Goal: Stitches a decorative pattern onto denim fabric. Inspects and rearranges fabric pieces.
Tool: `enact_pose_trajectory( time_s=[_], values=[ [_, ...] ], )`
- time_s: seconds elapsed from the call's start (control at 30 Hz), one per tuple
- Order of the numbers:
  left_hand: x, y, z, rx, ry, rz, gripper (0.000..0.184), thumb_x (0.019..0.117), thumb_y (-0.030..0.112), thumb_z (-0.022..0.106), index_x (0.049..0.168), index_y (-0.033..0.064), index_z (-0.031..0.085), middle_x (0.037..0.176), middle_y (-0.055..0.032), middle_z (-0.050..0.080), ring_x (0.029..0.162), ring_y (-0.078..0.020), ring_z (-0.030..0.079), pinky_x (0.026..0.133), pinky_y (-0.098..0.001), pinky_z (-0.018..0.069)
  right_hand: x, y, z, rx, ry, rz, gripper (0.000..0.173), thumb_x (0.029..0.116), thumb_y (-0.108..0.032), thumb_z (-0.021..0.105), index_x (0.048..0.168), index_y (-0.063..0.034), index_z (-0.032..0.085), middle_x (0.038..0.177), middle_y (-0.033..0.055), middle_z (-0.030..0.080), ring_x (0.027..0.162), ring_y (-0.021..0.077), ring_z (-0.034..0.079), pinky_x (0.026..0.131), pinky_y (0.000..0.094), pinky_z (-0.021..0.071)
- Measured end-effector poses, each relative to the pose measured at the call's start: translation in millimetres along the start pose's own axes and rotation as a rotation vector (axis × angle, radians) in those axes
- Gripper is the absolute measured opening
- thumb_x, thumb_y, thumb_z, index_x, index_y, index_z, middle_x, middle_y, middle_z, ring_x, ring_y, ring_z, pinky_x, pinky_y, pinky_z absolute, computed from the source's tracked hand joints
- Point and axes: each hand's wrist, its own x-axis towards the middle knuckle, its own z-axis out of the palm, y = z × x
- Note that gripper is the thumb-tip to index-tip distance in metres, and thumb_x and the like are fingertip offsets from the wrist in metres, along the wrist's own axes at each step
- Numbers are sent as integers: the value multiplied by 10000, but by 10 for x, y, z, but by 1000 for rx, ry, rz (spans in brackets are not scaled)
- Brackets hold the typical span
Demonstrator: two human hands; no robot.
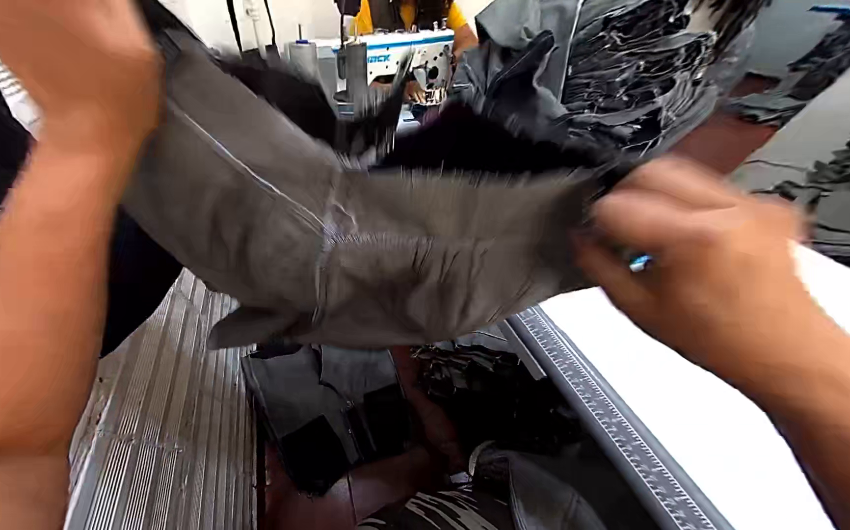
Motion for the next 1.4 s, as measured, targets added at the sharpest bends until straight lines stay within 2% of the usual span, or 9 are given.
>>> enact_pose_trajectory(
  time_s=[0.13, 0.3, 0.47, 0.67, 0.9, 1.07, 1.17, 1.3, 1.4],
  values=[
    [-108, 137, 387, -29, -117, 21, 430, 1027, 195, 347, 1119, -69, 674, 1119, -401, 635, 1116, -622, 584, 881, -755, 408, -71, 283, 292, 71, -165, -23, 142, 945, -67, 610, 841, 26, 634, 817, 162, 610, 690, 321, 637, 571, 485, 505],
    [-193, 181, 544, -257, -89, -4, 437, 1006, 203, 354, 1037, -57, 703, 1013, -281, 704, 1034, -451, 664, 897, -642, 434, -195, 355, 367, 45, -133, 206, 177, 902, -52, 713, 918, 98, 621, 1273, 380, 519, 1076, 536, 594, 853, 632, 509],
    [-1532, 341, 928, -520, -1023, 292, 226, 997, 27, 521, 915, -98, 690, 886, -265, 674, 899, -433, 663, 859, -642, 473, -1359, 124, 981, 234, -624, 434, 112, 827, 30, 785, 888, 25, 690, 879, 229, 676, 800, 427, 686, 700, 626, 550],
    [-4029, 463, 961, -817, -2023, -49, 578, 1068, 462, 475, 1207, -77, 633, 1133, -310, 649, 1109, -444, 621, 997, -644, 429, -2380, -644, 1112, 485, -1194, 547, 181, 892, 90, 595, 1031, 71, 709, 1036, 300, 695, 934, 524, 686, 761, 703, 523],
    [-3693, 129, 1408, -712, -1629, -406, 559, 1127, 367, 325, 1186, -65, 676, 1166, -262, 675, 1122, -395, 631, 1015, -590, 447, -2102, -245, 1793, 357, -926, 465, 183, 855, 159, 624, 983, 55, 704, 982, 259, 696, 902, 465, 700, 758, 647, 554],
    [-2719, -136, 1550, -660, -991, -213, 493, 1100, 307, 429, 956, -85, 691, 828, -214, 667, 793, -334, 652, 781, -564, 505, -1344, 183, 2295, 312, -611, 484, 53, 884, 138, 651, 907, 92, 665, 919, 289, 685, 870, 496, 690, 758, 680, 531],
    [-2212, -300, 1212, -661, -705, -13, 467, 1070, 317, 465, 816, -19, 665, 649, -43, 560, 586, -97, 512, 589, -326, 439, -852, 238, 2193, 278, -372, 384, 58, 855, 160, 647, 863, 121, 605, 874, 308, 647, 821, 503, 672, 701, 656, 519],
    [-2168, -391, 795, -721, -766, 109, 420, 1028, 341, 509, 735, 76, 653, 614, 68, 548, 555, 45, 484, 540, -181, 413, -783, 155, 2129, 293, -211, 292, 35, 867, 140, 615, 876, 113, 594, 883, 296, 651, 794, 466, 676, 651, 595, 512],
    [-2739, -287, 901, -663, -978, 85, 416, 1002, 370, 576, 705, 85, 640, 592, 12, 563, 540, -92, 556, 521, -349, 474, -1238, 27, 2352, 386, -335, 333, 134, 862, 154, 592, 964, 97, 659, 1004, 267, 684, 908, 436, 701, 752, 602, 566]
  ],
)
